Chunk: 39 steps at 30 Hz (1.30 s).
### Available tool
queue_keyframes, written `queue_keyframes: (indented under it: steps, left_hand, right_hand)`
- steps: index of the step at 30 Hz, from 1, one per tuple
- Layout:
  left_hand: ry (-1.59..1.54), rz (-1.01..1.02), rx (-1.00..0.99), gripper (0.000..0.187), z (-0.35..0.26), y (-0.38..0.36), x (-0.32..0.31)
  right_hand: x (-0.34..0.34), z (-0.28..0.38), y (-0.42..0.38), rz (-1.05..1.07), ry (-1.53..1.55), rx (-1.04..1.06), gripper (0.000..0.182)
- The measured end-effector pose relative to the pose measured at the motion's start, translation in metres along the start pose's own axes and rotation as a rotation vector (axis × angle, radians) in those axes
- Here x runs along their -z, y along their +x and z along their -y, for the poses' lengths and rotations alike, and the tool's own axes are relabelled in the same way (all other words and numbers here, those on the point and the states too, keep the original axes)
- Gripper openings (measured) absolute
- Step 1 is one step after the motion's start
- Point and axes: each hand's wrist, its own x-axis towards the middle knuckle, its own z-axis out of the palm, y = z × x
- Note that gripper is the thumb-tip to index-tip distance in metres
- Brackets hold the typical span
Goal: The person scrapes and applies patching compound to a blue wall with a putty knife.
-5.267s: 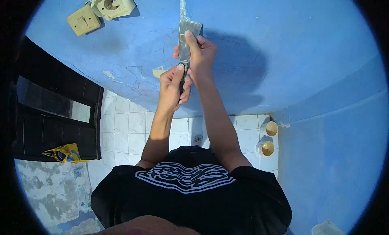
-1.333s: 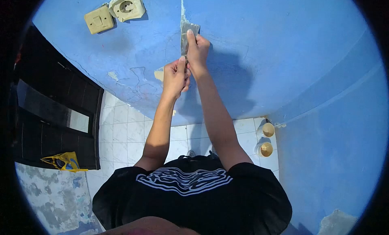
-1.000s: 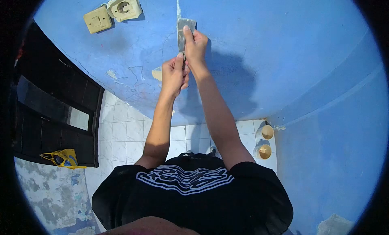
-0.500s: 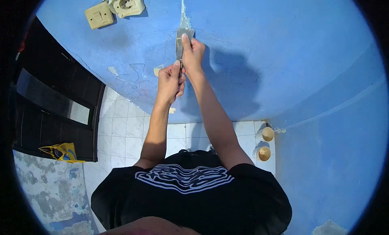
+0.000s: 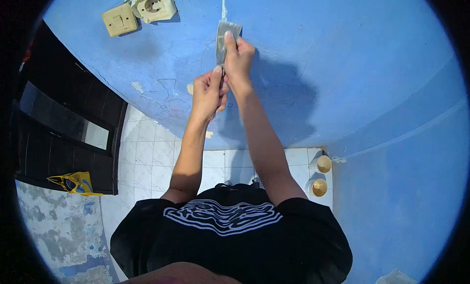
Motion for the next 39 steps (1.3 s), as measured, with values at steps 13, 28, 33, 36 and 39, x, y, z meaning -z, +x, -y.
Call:
queue_keyframes:
  steps: [13,28,33,36,39]
  left_hand:
    - [-0.032,0.008,0.057,0.039,0.011,-0.015,0.004]
    - [-0.018,0.047,0.007,0.039,-0.003,-0.001,-0.006]
    - [-0.073,0.05,0.069,0.039,0.004,-0.01,-0.001]
    - [-0.06,0.006,0.072,0.039,0.0,-0.004,-0.006]
    - [-0.031,0.018,0.04,0.039,0.002,-0.009,-0.003]
  right_hand:
    - [0.007,-0.013,-0.014,-0.07,-0.196,-0.035,0.036]
    - [0.002,0.007,0.001,-0.075,-0.146,0.084,0.038]
    - [0.009,-0.001,-0.01,-0.081,-0.264,0.089,0.042]
    - [0.001,0.008,-0.007,-0.106,-0.259,0.101,0.045]
    - [0.002,0.004,-0.01,-0.106,-0.199,0.03,0.045]
